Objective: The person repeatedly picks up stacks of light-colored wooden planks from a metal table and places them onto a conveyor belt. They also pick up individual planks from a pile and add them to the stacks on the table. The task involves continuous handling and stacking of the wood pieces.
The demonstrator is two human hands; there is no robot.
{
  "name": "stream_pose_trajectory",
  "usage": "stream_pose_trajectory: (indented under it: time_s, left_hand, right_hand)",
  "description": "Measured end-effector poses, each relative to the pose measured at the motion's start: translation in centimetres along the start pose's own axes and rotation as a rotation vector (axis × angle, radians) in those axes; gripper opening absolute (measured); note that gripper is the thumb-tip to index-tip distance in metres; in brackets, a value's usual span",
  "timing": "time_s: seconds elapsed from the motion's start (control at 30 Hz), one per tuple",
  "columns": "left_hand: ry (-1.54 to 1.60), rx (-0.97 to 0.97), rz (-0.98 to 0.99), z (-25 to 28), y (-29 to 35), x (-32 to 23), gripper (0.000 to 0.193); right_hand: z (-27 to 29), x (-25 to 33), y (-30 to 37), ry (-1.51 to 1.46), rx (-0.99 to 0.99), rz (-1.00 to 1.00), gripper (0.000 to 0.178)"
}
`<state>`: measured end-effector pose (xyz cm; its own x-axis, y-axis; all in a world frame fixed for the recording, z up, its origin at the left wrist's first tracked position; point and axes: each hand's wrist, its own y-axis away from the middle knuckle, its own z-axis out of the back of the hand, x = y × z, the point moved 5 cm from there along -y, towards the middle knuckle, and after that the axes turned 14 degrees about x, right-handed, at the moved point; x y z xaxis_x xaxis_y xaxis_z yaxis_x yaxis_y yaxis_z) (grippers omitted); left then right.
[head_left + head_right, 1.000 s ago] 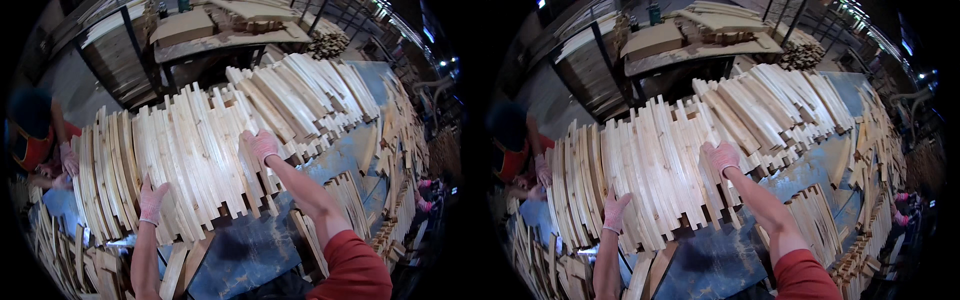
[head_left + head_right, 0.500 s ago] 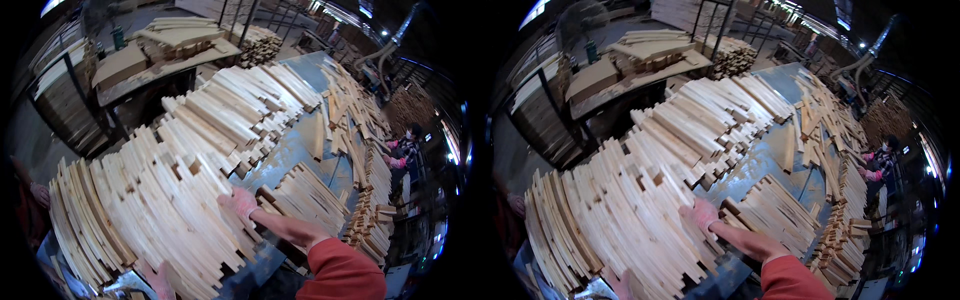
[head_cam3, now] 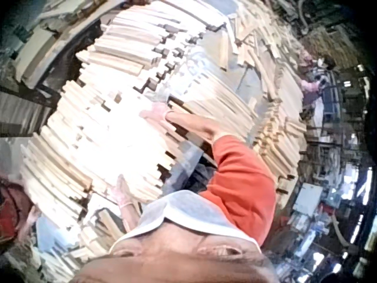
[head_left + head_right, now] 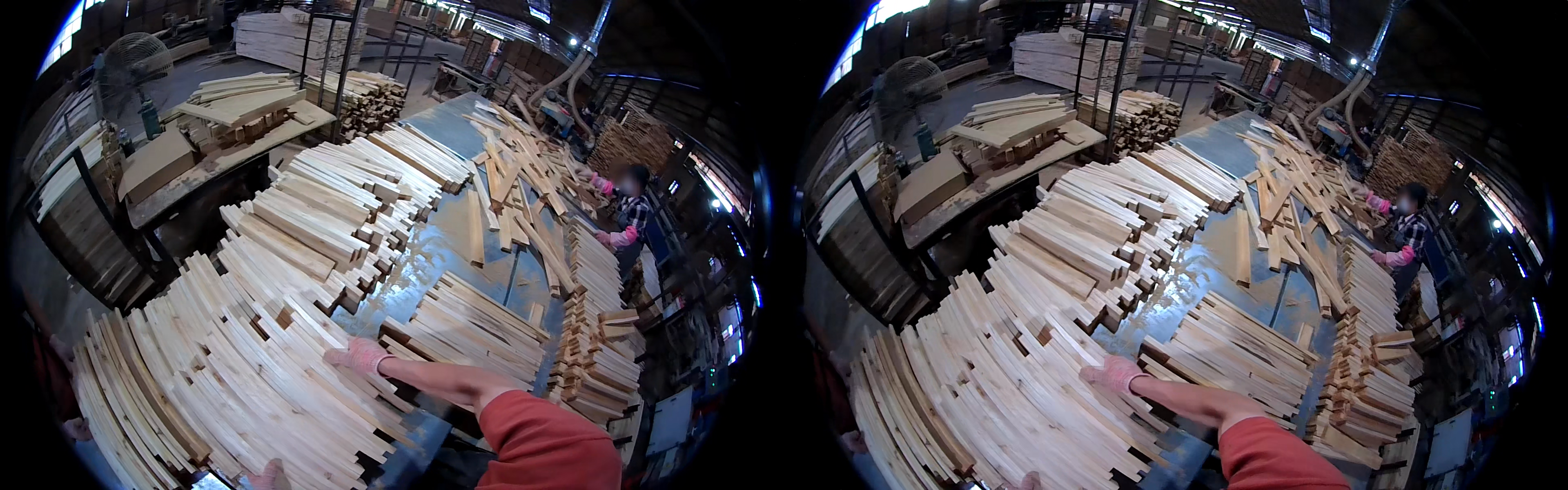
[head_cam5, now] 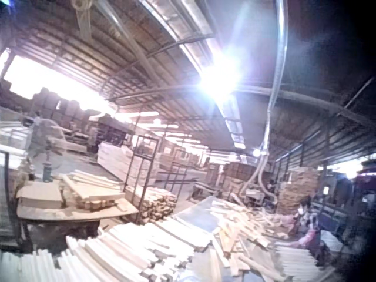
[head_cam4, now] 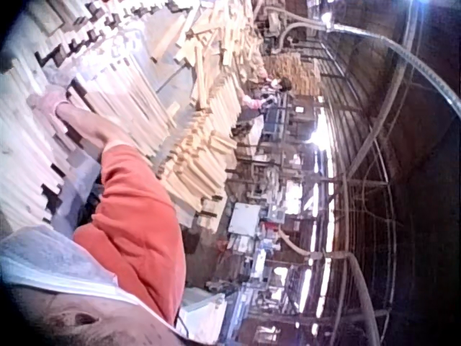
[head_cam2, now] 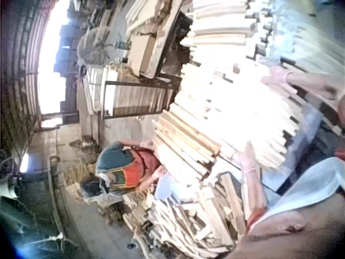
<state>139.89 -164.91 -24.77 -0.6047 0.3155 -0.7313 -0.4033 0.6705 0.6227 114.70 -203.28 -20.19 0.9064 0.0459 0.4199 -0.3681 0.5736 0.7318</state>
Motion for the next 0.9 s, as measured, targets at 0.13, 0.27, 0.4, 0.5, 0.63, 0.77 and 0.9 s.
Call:
stream_pose_trajectory:
  time_s: [0.13, 0.27, 0.4, 0.5, 0.63, 0.77, 0.9]
  left_hand:
    - [-0.05, 0.115, -0.134, -0.2, 0.6, -0.3, 0.058]
    - [-0.178, 0.162, -0.177, 2.8, 1.3, 1.1, 0.07]
    - [-0.078, 0.164, -0.227, 0.3, 7.9, -0.2, 0.075]
    - [-0.022, 0.126, -0.11, -0.6, 13.7, -0.3, 0.087]
    - [-0.114, 0.043, -0.017, -6.7, 26.1, -3.1, 0.102]
    - [-0.155, 0.018, -0.054, -9.9, 32.7, 0.5, 0.102]
    - [-0.116, -0.126, -0.303, -9.6, 41.4, 6.3, 0.098]
  right_hand:
    - [-1.8, -1.4, -0.6, -0.095, -0.07, 0.017, 0.093]
    - [-2.1, -2.2, 4.1, -0.155, -0.091, -0.01, 0.093]
    - [-4.2, -4.8, 6.2, -0.217, -0.04, 0.093, 0.101]
    - [-3.5, -4.4, 12.2, -0.244, -0.017, 0.127, 0.1]
    - [-3.6, -5.7, 17.2, -0.25, -0.044, 0.286, 0.097]
    - [-5.2, -8.1, 21.9, -0.246, -0.096, 0.41, 0.093]
    - [-7.5, -7.3, 29.6, -0.253, -0.123, 0.613, 0.072]
